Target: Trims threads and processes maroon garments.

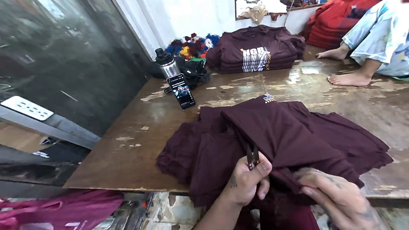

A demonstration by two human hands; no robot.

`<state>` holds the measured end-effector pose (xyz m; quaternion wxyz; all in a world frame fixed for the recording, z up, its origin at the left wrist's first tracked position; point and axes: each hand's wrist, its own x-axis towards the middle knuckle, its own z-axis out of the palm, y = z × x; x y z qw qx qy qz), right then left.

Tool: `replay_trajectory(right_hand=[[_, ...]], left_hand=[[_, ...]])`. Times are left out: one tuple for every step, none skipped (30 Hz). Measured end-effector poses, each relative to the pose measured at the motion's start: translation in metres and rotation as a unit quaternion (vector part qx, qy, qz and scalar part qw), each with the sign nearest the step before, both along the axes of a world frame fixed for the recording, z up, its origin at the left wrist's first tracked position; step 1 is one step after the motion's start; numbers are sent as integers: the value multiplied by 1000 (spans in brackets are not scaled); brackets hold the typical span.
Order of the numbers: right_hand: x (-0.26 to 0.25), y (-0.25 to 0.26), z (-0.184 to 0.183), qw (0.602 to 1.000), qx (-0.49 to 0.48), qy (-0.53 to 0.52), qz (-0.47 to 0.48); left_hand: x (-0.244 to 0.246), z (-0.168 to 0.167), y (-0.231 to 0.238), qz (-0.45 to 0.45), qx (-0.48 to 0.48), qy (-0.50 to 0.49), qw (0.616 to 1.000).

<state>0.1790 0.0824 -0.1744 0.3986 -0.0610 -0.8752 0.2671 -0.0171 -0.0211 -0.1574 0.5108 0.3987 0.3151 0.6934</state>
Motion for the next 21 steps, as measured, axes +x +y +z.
replay_trajectory(right_hand=[[6,3,-1,999,-29,3,25],[9,4,-2,998,-49,4,40],[10,3,0,997,-59,-1,41],[8,1,2,998,-57,-10,25],[4,-3,6,999,-44,-25,-7],[-3,-7,10,998,-17,-38,-42],[-12,-10,12,996,21,-43,-72],[-20,-10,12,994,58,-39,-89],[-23,-8,13,991,89,-31,-90],[-19,-7,14,992,98,-28,-75],[-10,-5,16,994,89,-32,-49],[1,-4,17,996,73,-41,-22],[9,-3,17,997,56,-49,-3],[14,-2,17,997,43,-57,6],[15,-2,17,997,40,-61,2],[11,-2,18,997,46,-63,-16],[4,-4,20,996,51,-67,-42],[-5,-6,23,993,63,-69,-68],[-14,-7,24,991,79,-69,-84],[-21,-7,25,990,97,-60,-87],[-22,-6,24,990,110,-51,-76]], left_hand=[[-1,-1,0,-6,3,-1,1000],[-1,-2,0,-10,7,-3,1000],[-1,-3,0,-14,11,-1,1000],[-1,-3,1,-16,13,4,1000],[-1,-2,2,-15,14,9,1000],[-1,-2,3,-15,15,11,1000],[-1,-2,3,-14,14,12,1000],[-2,-3,3,-16,11,14,1000],[-3,-4,3,-21,8,14,1000],[-5,-4,2,-29,5,7,1000],[-6,-5,2,-36,4,-1,999],[-8,-6,2,-42,6,-6,999],[-8,-7,2,-46,9,-7,999],[-8,-7,2,-47,14,-4,999],[-7,-7,3,-44,15,2,999],[-7,-6,4,-40,17,9,999],[-6,-5,5,-37,18,14,999],[-6,-5,6,-36,20,19,999],[-6,-6,6,-34,21,22,999],[-6,-6,6,-32,19,22,999],[-6,-7,4,-33,17,21,999]])
